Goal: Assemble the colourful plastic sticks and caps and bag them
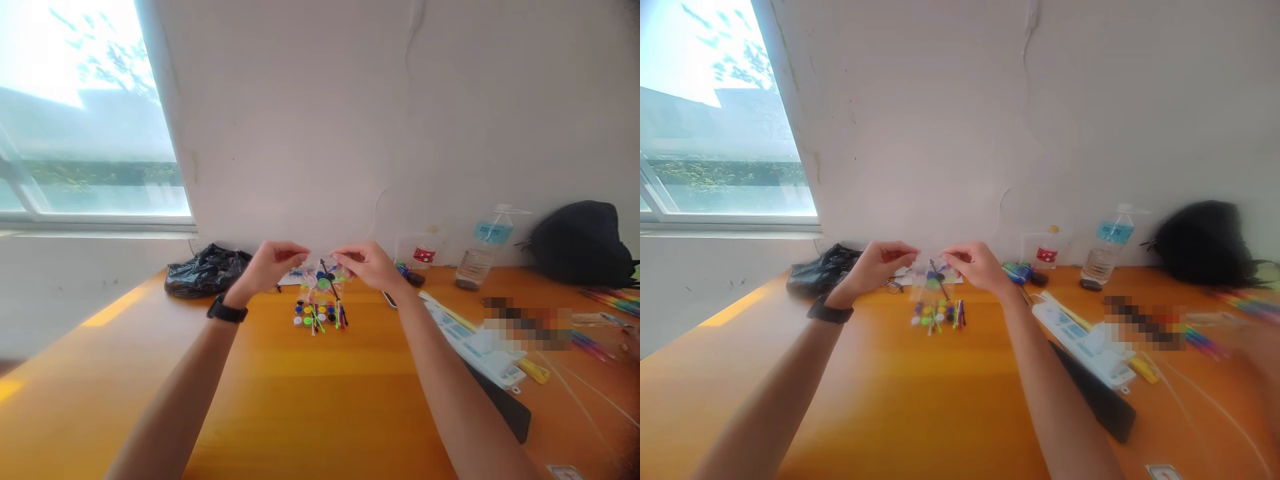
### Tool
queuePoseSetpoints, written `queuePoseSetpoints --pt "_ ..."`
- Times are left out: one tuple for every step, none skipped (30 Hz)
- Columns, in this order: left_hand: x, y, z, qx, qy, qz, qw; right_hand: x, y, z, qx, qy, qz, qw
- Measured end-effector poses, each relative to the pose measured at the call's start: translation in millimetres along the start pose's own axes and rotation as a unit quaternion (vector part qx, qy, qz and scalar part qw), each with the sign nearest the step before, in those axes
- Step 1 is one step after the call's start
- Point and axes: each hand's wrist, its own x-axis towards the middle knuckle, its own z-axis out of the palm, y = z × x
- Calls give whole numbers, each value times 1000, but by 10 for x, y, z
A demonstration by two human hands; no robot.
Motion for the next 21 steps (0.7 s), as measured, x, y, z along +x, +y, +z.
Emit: queuePoseSetpoints --pt "0 -14 1 10 5 -6 1000 7 43 -9 9 2 7 1000" --pt "0 -28 4 24 13 -13 1000 16 87 -13 17 2 13 1000" --pt "-1 -42 9 42 22 -21 999 25 132 -12 25 1 20 999" --pt "-1 -58 11 62 30 -27 997 34 180 -9 31 0 26 999" --pt "-1 -77 8 84 33 -30 995 44 231 -9 37 3 32 999" --pt "0 -99 0 106 29 -31 993 54 289 -13 42 10 40 998" --pt "1 -123 -17 127 21 -30 991 64 355 -24 45 26 49 997" --pt "3 -150 -40 144 10 -31 989 73 432 -44 47 55 61 995" --pt "5 -177 -69 156 -1 -33 987 81 521 -74 47 93 75 992" --pt "6 -203 -101 164 -13 -38 986 86 621 -112 42 143 88 985" --pt "6 -226 -134 171 -25 -44 984 86 729 -158 28 192 107 975" --pt "4 -243 -164 178 -36 -51 982 80 844 -209 7 239 140 961" --pt "0 -255 -190 185 -46 -57 980 65 963 -262 -15 285 181 941" --pt "-5 -260 -209 193 -56 -62 978 43 1080 -312 -26 305 200 931" --pt "-12 -261 -222 200 -65 -65 975 12 1194 -356 -33 316 217 923" --pt "-20 -257 -228 206 -73 -68 973 -25 1303 -391 -39 327 233 915" --pt "-27 -252 -229 211 -79 -69 972 -66 1403 -415 -46 334 250 908" --pt "-34 -246 -226 214 -86 -72 970 -108 1495 -425 -49 340 264 901" --pt "-39 -243 -220 217 -92 -77 969 -149 1577 -423 -50 345 279 895" --pt "-42 -243 -214 218 -98 -82 967 -185 1651 -409 -48 349 292 889" --pt "-43 -248 -209 220 -104 -87 966 -215 1717 -385 -45 352 305 884"
